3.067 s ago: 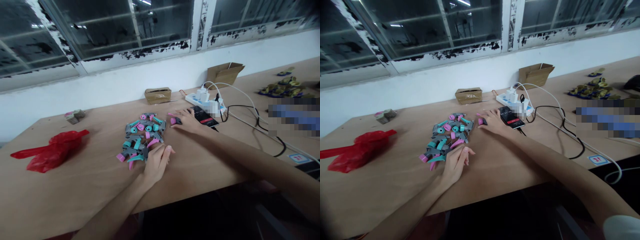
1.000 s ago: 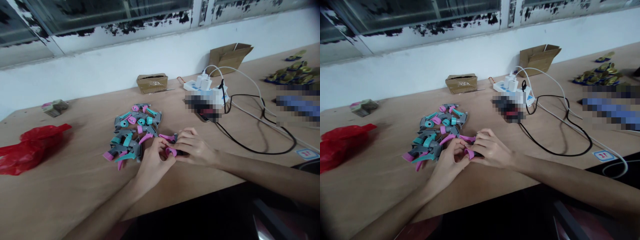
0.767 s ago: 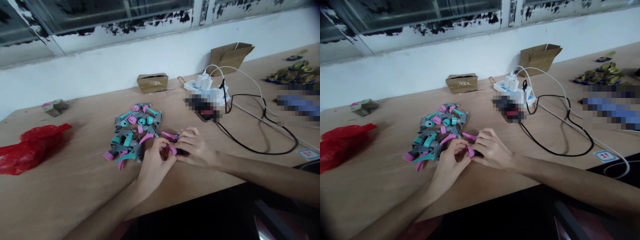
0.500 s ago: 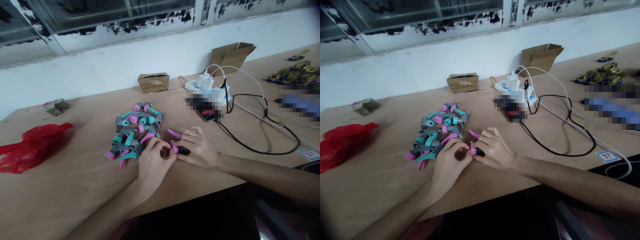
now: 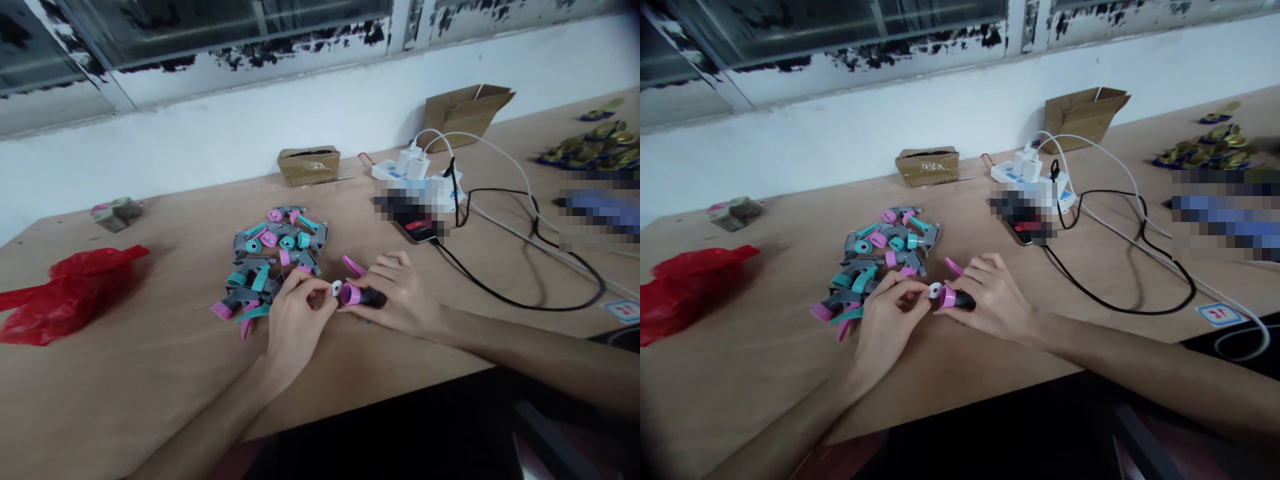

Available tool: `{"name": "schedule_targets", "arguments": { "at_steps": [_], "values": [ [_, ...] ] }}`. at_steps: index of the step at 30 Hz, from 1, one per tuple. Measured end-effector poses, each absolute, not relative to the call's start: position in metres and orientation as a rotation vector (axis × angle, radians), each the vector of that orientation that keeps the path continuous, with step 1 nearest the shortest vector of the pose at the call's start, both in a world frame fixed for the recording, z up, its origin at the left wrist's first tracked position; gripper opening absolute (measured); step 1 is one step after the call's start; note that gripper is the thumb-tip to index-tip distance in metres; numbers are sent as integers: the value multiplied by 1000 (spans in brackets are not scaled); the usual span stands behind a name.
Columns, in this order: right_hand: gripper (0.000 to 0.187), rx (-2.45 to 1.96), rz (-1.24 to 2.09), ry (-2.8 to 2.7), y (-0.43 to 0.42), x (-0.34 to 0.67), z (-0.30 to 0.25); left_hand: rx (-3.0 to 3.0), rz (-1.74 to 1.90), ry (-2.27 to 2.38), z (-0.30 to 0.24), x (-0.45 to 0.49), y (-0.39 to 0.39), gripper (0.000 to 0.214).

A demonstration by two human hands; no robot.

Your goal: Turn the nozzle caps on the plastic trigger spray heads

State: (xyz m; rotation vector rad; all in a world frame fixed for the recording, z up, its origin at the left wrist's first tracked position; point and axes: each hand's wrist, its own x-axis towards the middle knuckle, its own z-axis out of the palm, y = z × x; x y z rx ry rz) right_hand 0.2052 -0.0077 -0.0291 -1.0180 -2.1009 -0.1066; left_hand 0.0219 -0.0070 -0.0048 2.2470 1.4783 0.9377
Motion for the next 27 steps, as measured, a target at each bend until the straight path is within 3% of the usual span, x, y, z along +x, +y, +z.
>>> {"name": "schedule_targets", "arguments": {
  "at_steps": [9,16,27],
  "values": [
    [28,-1064,115,-1972,1,213,-22,1931,1191,1331,2,17,-6,8],
    [30,-975,195,-1985,-1,210,-24,1954,999,1231,1,19,-6,10],
    [26,-944,224,-2004,-3,209,-21,2059,1114,1205,-2,24,-11,2]
  ]
}}
